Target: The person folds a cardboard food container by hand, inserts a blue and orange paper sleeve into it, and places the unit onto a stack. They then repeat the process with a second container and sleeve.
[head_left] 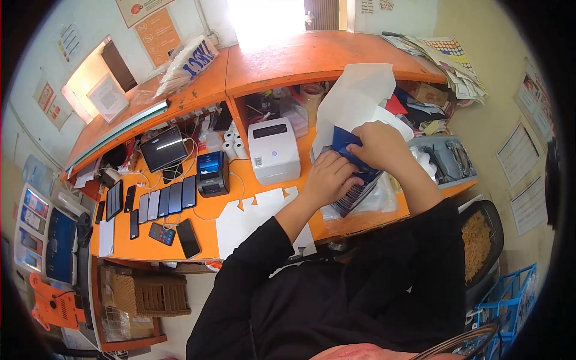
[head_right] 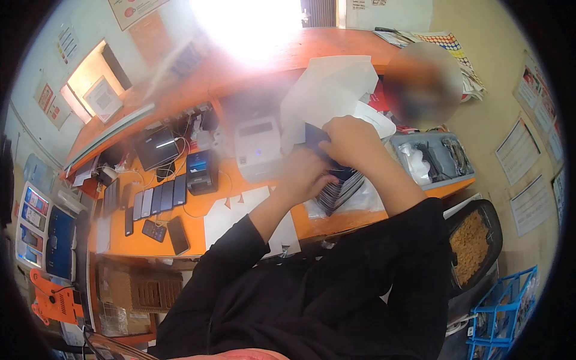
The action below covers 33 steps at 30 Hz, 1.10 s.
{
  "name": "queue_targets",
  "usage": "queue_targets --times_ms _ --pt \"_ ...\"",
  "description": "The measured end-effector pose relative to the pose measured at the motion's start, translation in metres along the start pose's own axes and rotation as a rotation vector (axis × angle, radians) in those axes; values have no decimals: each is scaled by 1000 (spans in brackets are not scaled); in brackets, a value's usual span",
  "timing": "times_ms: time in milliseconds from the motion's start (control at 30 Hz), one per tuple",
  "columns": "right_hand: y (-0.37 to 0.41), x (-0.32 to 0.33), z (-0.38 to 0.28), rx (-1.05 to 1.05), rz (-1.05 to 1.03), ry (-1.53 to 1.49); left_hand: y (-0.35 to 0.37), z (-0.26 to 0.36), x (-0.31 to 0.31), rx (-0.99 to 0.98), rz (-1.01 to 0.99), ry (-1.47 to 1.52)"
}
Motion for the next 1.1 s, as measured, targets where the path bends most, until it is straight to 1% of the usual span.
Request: queue_targets --times_ms 233,400,500,600,700,800,900,1000,1067,1100 --pt "7 0 2 0 -95 74 1 8 2 -11 48 15" --pt "-3 -33 6 -49 -152 102 2 11 -2 31 63 71" --pt "-3 -40 1 -86 -95 64 7 6 -10 21 74 92" --pt "1 -40 -3 -77 -52 -24 10 2 -12 24 89 117" --pt "7 -40 -7 -131 -104 -103 13 -2 -15 10 146 145" --pt "16 -55 -8 -53 -75 -172 22 -15 -33 34 120 142" --pt "24 -67 -9 -99 -143 -230 21 -19 -37 76 69 302" --pt "46 -31 -22 165 304 -291 14 -12 -26 108 44 208" --pt "74 6 -35 342 293 -279 17 -9 -14 57 67 111" --pt "84 9 -45 451 -60 -519 20 -6 -9 35 79 64"
Point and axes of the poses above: each hand's wrist, its own y-axis away from the middle knuckle, its own x-axis out of the back of the hand, z = x × y, the point moved 10 cm from there along -y, towards the middle knuckle, and after that the axes turned 12 degrees about -z, right-handed, at the moved point
